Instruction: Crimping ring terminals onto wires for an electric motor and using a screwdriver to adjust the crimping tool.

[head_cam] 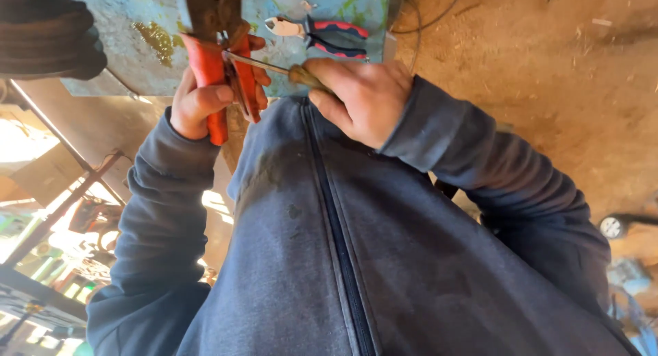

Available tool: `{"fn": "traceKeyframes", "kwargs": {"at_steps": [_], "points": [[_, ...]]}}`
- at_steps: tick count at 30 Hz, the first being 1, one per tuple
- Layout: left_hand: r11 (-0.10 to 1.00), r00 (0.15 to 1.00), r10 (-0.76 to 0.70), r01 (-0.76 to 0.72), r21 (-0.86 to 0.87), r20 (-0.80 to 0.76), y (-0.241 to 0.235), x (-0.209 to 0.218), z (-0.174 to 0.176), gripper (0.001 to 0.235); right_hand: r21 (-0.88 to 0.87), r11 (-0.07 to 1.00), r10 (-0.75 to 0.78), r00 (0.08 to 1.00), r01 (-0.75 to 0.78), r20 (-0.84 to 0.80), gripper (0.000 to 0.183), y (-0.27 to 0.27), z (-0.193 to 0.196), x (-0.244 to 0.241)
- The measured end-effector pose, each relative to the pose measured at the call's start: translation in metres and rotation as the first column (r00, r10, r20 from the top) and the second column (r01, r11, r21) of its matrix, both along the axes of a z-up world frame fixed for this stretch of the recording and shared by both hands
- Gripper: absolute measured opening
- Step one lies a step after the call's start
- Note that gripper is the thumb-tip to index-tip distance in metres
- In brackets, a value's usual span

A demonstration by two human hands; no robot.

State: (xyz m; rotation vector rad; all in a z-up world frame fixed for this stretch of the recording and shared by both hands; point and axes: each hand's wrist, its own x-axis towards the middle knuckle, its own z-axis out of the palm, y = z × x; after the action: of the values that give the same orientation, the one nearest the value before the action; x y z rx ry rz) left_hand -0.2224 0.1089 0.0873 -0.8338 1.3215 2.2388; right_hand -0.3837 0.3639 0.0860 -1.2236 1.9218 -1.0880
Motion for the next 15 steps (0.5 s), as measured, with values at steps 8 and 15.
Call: {"fn": "traceKeyframes", "kwargs": {"at_steps": [8,15], "points": [[0.993,0.995,0.101,-0.101,0.057,-0.005,0.009,-0.002,-0.006,0.097,-0.025,0.993,-0.116,0.951,0.114,-0.288,0.046,-0.003,0.001,0.007],[0.992,0.992,0.121,-0.123,-0.033,-0.034,0.021,0.031,-0.019,0.082,-0.084,0.955,-0.296,0.897,0.285,-0.328,0.030,-0.009,-0.018,0.026]]}}
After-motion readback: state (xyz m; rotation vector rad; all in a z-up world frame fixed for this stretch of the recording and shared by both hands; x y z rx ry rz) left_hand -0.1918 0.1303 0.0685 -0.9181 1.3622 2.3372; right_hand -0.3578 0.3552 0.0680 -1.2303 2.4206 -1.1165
